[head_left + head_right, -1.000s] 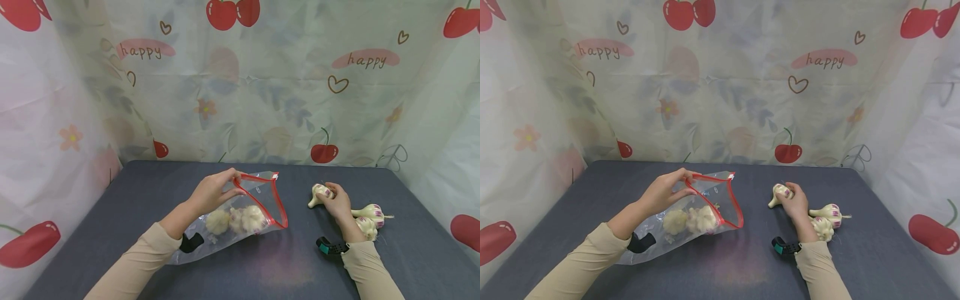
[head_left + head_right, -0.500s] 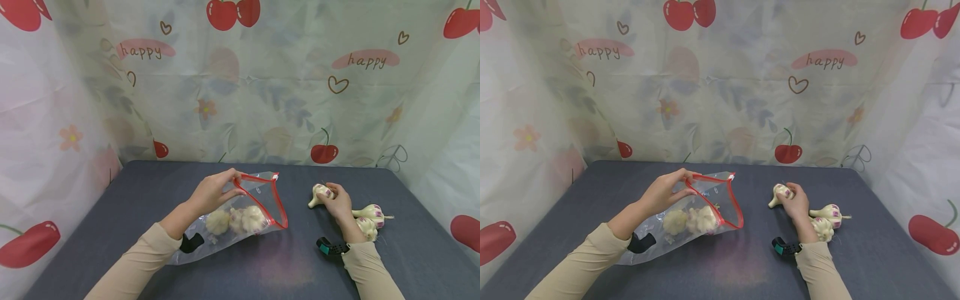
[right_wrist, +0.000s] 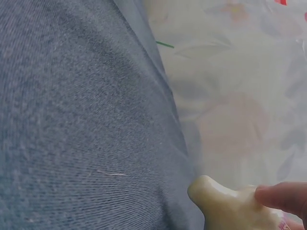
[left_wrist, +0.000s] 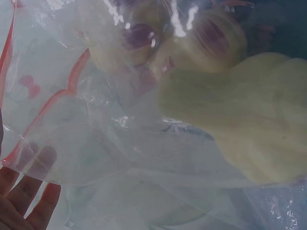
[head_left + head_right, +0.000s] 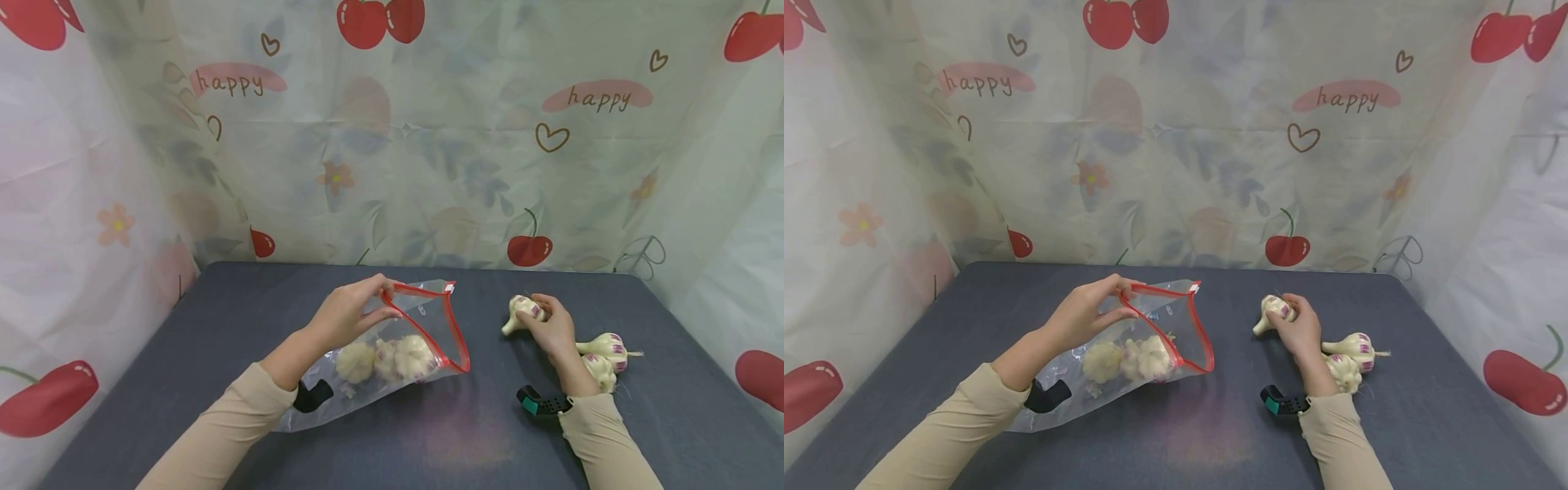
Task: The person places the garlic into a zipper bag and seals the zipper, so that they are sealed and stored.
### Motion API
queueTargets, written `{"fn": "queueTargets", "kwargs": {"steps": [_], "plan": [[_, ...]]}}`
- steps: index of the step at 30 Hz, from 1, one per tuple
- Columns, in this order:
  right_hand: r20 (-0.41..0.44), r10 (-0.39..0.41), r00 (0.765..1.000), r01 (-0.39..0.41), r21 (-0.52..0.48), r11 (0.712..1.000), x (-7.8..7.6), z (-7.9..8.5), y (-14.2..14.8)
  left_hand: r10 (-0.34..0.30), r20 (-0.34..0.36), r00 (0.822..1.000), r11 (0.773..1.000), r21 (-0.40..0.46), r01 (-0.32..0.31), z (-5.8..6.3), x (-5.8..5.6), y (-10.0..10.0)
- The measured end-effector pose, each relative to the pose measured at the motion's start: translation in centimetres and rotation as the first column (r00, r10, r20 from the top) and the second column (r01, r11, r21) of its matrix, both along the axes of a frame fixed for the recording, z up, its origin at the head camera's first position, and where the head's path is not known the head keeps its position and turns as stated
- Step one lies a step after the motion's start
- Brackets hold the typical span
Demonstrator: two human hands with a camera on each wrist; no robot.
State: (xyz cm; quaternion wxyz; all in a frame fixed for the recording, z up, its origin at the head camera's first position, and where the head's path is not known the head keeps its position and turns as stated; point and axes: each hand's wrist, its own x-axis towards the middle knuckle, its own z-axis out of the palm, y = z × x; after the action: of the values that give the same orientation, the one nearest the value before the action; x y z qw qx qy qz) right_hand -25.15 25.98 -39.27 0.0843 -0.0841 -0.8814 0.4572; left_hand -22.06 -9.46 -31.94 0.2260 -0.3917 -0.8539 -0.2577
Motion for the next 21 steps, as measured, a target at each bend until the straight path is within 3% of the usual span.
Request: {"fn": "queueTargets", "kwargs": {"steps": [21], "plan": [[-0.05,0.018,0.999,-0.02,-0.04,0.999,0.9,1.8,-0.7,-0.006,0.0,1.0,1.0,0.012,0.006,0.5,0.1,-0.1]]}}
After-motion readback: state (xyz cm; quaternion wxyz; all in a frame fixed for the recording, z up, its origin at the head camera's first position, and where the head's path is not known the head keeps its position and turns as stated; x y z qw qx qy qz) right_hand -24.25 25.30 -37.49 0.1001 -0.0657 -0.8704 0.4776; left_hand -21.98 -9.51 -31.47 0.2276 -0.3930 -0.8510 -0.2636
